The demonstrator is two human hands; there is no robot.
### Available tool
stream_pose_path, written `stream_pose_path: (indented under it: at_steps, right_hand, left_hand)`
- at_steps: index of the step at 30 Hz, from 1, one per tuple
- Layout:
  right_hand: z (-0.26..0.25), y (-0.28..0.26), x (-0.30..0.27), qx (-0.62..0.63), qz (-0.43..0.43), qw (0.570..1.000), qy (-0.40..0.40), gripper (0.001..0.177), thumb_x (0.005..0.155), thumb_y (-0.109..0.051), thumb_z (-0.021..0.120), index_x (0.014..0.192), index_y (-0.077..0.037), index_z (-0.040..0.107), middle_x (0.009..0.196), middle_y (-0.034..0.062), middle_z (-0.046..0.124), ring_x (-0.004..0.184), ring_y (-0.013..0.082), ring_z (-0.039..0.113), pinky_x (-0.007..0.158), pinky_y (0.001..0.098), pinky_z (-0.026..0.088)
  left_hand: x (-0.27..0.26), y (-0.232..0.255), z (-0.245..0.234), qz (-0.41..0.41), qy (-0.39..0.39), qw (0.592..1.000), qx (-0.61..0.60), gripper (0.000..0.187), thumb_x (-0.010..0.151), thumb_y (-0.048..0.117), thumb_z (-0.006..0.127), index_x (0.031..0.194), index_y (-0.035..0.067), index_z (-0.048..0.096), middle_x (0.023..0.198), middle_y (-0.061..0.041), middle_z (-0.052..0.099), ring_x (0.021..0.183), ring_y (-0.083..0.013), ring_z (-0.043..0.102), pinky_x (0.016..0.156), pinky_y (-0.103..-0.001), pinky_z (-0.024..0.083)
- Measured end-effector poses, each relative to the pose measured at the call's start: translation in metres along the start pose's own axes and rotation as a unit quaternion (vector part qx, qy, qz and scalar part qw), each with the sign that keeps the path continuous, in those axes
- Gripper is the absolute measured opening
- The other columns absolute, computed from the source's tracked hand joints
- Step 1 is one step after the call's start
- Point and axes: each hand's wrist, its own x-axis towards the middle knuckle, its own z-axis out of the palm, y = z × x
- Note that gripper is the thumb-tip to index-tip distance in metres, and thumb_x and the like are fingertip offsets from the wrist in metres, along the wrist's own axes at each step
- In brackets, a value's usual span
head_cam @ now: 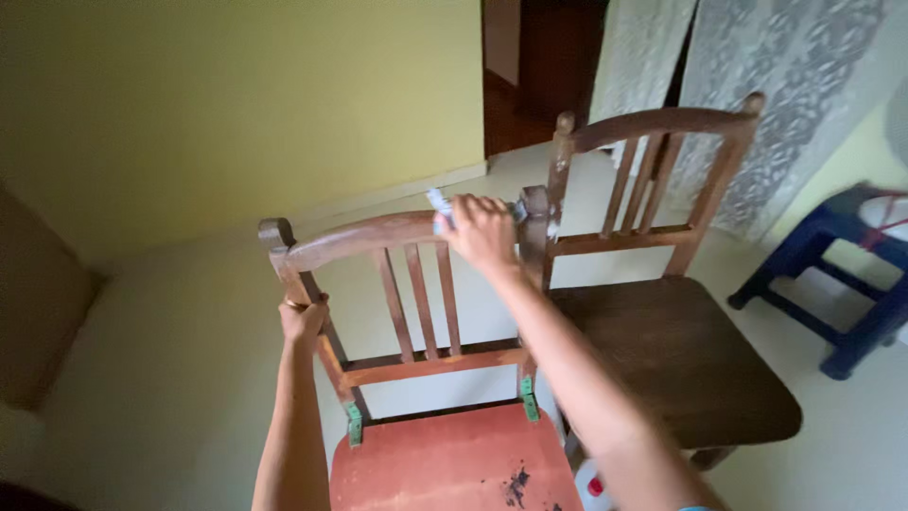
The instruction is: The person wipes the seat and backrest of a wooden chair using a patterned cloth. They systematically clean the top rail, vertical slats, and seat surface of the chair.
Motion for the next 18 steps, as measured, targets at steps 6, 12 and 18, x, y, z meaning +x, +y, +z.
stream_pose_path:
  at_steps: [6, 12, 18]
  right_hand:
    - [-0.046, 0.050, 0.053, 0.256, 0.391, 0.882, -0.055, 0.050, 0.112, -0.035, 0.035, 0.083, -0.007, 0.063, 0.054, 0.0007, 0.056, 0.039, 0.0099, 0.048, 0.032, 0.0248, 0.036]
    - [-0.105, 0.087, 0.060, 0.187, 0.163, 0.967, 0.056, 0.042, 0.115, -0.027, 0.038, 0.093, -0.001, 0.063, 0.076, 0.0055, 0.064, 0.056, 0.0140, 0.066, 0.043, 0.0250, 0.053]
    - [-0.096, 0.084, 0.017, -0.017, -0.157, 0.983, -0.095, 0.035, 0.105, -0.033, 0.041, 0.102, -0.011, 0.067, 0.102, 0.0197, 0.071, 0.083, 0.0344, 0.076, 0.068, 0.0394, 0.063]
  left_hand:
    - [-0.007, 0.011, 0.006, 0.004, 0.028, 0.998, 0.062, 0.011, 0.083, -0.006, 0.064, 0.084, 0.004, 0.066, 0.063, -0.002, 0.057, 0.049, -0.0105, 0.050, 0.041, -0.032, 0.035]
    - [-0.012, 0.013, 0.008, 0.010, 0.034, 0.999, 0.041, 0.019, 0.075, -0.005, 0.064, 0.090, 0.006, 0.064, 0.068, 0.000, 0.061, 0.050, -0.0107, 0.050, 0.040, -0.032, 0.035]
    - [-0.010, 0.015, 0.007, -0.018, 0.027, 0.992, 0.122, 0.012, 0.080, 0.000, 0.068, 0.091, 0.006, 0.067, 0.071, -0.003, 0.065, 0.055, -0.0110, 0.057, 0.046, -0.032, 0.043]
